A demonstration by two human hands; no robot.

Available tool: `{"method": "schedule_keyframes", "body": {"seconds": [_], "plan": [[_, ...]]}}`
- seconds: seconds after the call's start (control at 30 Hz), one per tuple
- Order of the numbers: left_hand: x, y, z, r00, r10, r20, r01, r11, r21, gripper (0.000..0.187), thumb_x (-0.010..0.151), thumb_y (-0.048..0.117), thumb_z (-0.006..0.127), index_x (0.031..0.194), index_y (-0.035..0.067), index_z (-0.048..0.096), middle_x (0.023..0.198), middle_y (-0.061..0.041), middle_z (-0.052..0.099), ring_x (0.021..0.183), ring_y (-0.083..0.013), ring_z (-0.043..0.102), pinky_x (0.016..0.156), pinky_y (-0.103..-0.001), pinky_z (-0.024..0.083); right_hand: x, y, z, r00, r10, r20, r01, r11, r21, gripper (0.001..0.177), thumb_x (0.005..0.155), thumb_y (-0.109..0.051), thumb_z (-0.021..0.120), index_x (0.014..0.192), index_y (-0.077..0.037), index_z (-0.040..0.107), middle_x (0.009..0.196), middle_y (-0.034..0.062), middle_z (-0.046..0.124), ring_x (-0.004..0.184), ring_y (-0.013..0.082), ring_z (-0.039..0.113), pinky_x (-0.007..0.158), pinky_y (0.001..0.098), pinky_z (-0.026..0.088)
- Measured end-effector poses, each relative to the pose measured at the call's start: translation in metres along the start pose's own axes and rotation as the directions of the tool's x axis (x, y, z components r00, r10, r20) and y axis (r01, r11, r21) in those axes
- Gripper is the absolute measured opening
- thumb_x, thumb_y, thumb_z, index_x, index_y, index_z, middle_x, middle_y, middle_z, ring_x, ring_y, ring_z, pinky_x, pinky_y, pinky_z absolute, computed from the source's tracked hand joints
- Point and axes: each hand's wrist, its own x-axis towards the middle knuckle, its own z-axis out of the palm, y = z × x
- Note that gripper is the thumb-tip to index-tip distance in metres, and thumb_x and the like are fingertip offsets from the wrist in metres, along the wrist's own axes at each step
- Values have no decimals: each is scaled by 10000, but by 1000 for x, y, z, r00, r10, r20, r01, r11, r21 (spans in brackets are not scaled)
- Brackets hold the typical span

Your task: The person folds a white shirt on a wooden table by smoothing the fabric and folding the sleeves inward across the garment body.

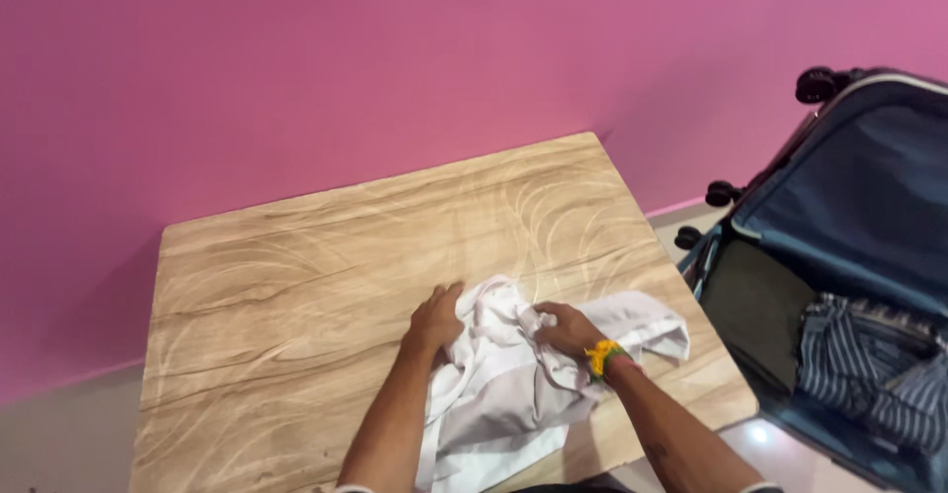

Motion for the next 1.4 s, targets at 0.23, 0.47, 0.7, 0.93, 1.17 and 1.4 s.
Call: {"method": "schedule_keyframes", "body": {"seconds": [0.23, 0.47, 0.7, 0.93, 1.17, 1.4], "plan": [[-36, -17, -28, 988, -151, -35, 154, 977, 146, 511, 864, 147, 572, 1369, 228, 583, 1317, -130, 660, 1262, -332, 602, 1072, -484, 473, -3, 14, -2, 982, -47, -185, 67, 992, 104, 413, 814, -132, 737, 1215, -38, 709, 828, 69, 750, 676, 114, 644, 612, 281, 534], [-85, -111, -79, 813, -544, -208, 556, 831, 5, 523, 858, 246, 646, 1350, 87, 565, 1267, -191, 678, 1206, -368, 658, 1003, -497, 537, -15, -41, 8, 962, 19, -273, 12, 993, 115, 451, 847, -262, 821, 1174, 30, 714, 823, 163, 696, 691, 155, 623, 597, 312, 507], [-85, -121, -77, 765, -395, -509, 412, 907, -85, 555, 818, 159, 690, 1340, 17, 568, 1317, -217, 654, 1209, -402, 637, 1024, -496, 518, 29, -99, 19, 984, 72, 164, 33, 826, -563, 733, 754, -411, 881, 1318, -40, 595, 1166, 177, 689, 1054, 283, 685, 901, 364, 556], [-35, -15, -51, 880, 392, -269, -405, 914, 9, 720, 554, 191, 880, 1239, 134, 667, 1250, -156, 673, 1206, -344, 594, 1003, -440, 474, 91, -122, 10, 769, -463, 441, 583, 791, -185, 342, 833, -181, 698, 1137, -28, 725, 1061, 150, 774, 988, 244, 716, 876, 361, 577], [-17, -18, -89, 970, 161, -184, -203, 949, -240, 387, 832, 355, 751, 1125, 103, 776, 1043, -170, 774, 993, -310, 742, 876, -419, 560, 28, -212, -17, 852, -524, 7, 515, 835, -197, 436, 871, -304, 743, 1197, -27, 655, 1026, 117, 718, 917, 201, 710, 805, 354, 594], [-22, -38, -125, 969, 157, -192, -226, 878, -421, 432, 920, 436, 648, 1177, 103, 748, 1025, -108, 802, 932, -209, 748, 836, -375, 582, 25, -155, 11, 822, -569, -26, 491, 732, -471, 705, 770, -473, 849, 1200, 43, 634, 1119, 242, 678, 1023, 376, 661, 852, 493, 555]]}}
